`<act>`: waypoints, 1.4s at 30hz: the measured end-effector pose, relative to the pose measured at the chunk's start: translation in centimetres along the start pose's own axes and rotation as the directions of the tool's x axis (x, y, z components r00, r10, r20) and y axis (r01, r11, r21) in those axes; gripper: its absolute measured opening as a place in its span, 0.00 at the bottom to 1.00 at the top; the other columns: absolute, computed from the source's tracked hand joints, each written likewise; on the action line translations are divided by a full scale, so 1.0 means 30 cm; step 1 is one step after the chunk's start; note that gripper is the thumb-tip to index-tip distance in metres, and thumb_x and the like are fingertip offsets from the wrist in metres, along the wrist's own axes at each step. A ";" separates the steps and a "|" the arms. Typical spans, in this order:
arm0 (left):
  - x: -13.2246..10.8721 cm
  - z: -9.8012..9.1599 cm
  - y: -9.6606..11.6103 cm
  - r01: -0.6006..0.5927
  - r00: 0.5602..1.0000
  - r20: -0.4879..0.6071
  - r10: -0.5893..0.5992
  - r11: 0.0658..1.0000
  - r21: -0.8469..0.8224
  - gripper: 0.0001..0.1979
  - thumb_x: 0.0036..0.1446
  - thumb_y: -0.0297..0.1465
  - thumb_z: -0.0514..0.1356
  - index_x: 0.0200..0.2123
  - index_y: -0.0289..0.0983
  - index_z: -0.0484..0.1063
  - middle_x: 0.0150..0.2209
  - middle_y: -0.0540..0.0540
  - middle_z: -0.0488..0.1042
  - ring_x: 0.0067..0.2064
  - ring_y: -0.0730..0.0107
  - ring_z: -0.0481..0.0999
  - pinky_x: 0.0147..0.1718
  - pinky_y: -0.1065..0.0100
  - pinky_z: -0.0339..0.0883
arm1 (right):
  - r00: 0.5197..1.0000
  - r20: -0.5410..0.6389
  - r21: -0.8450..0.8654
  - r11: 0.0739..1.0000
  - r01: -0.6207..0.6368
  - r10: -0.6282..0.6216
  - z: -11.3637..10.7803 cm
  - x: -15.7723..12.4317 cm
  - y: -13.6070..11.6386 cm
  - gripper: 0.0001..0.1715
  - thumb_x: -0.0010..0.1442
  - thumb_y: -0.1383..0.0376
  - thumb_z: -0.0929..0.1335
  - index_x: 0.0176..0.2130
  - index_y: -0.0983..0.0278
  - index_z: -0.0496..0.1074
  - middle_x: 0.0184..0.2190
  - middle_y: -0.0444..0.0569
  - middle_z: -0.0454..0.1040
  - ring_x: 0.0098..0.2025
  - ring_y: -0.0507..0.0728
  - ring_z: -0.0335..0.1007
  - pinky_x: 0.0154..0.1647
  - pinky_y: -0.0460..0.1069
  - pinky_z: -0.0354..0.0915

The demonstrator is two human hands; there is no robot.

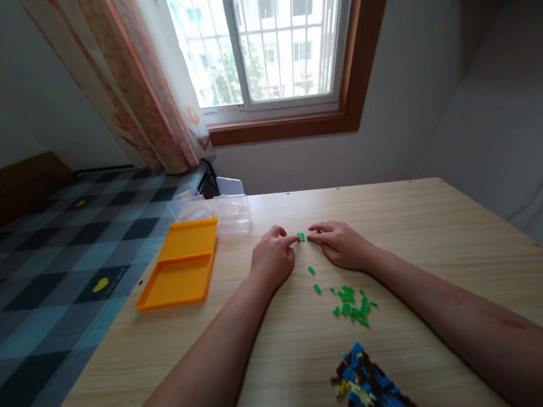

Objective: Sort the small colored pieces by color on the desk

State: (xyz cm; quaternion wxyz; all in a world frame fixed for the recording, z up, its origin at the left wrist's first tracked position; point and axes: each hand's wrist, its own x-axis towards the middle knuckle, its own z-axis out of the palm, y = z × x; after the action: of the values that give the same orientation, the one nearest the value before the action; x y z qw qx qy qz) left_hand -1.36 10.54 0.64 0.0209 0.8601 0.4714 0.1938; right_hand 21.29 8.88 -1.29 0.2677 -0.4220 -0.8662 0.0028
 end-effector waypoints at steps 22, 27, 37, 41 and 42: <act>0.010 -0.007 0.004 0.109 0.990 -0.075 -0.119 0.986 -0.124 0.17 0.56 0.23 0.56 0.44 0.41 0.79 0.44 0.46 0.76 0.43 0.66 0.76 0.48 0.67 0.70 | 1.000 -0.015 -0.023 1.000 0.011 -0.012 -0.008 0.006 -0.013 0.24 0.57 0.74 0.65 0.51 0.62 0.77 0.57 0.57 0.72 0.50 0.61 0.74 0.54 0.58 0.68; 0.009 -0.009 0.004 0.121 0.988 -0.078 -0.133 0.982 -0.143 0.15 0.56 0.23 0.56 0.42 0.40 0.79 0.44 0.46 0.76 0.42 0.66 0.76 0.47 0.67 0.70 | 1.000 -0.002 -0.037 0.999 0.010 -0.010 -0.009 0.006 -0.014 0.23 0.58 0.73 0.65 0.51 0.62 0.77 0.57 0.58 0.72 0.50 0.61 0.73 0.55 0.58 0.68; 0.009 -0.022 0.015 0.154 0.986 -0.043 -0.160 0.980 -0.125 0.16 0.56 0.23 0.56 0.44 0.40 0.78 0.46 0.46 0.76 0.43 0.65 0.77 0.46 0.66 0.70 | 1.000 0.028 -0.031 0.999 0.008 -0.007 -0.022 0.007 -0.027 0.18 0.64 0.65 0.66 0.52 0.62 0.76 0.58 0.58 0.71 0.50 0.61 0.73 0.54 0.60 0.66; 0.008 -0.023 0.015 0.163 0.985 -0.032 -0.169 0.979 -0.123 0.16 0.56 0.23 0.56 0.45 0.41 0.78 0.46 0.46 0.76 0.43 0.65 0.77 0.46 0.67 0.70 | 0.999 0.034 -0.027 1.000 0.003 -0.002 -0.022 0.006 -0.027 0.19 0.64 0.65 0.66 0.53 0.60 0.75 0.58 0.57 0.71 0.51 0.61 0.73 0.55 0.60 0.66; 0.008 -0.022 0.014 0.162 0.985 -0.035 -0.168 0.979 -0.125 0.16 0.56 0.24 0.56 0.45 0.40 0.78 0.46 0.46 0.76 0.43 0.65 0.77 0.45 0.67 0.70 | 0.999 0.037 -0.029 1.000 0.002 -0.001 -0.021 0.006 -0.026 0.19 0.64 0.65 0.66 0.53 0.60 0.75 0.58 0.57 0.72 0.51 0.61 0.72 0.55 0.59 0.66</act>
State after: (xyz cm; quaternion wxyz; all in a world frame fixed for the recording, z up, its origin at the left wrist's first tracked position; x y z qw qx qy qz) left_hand -1.13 10.41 1.43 0.0786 0.8105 0.5289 0.2392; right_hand 20.94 8.37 -0.49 0.2456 -0.4250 -0.8712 -0.0022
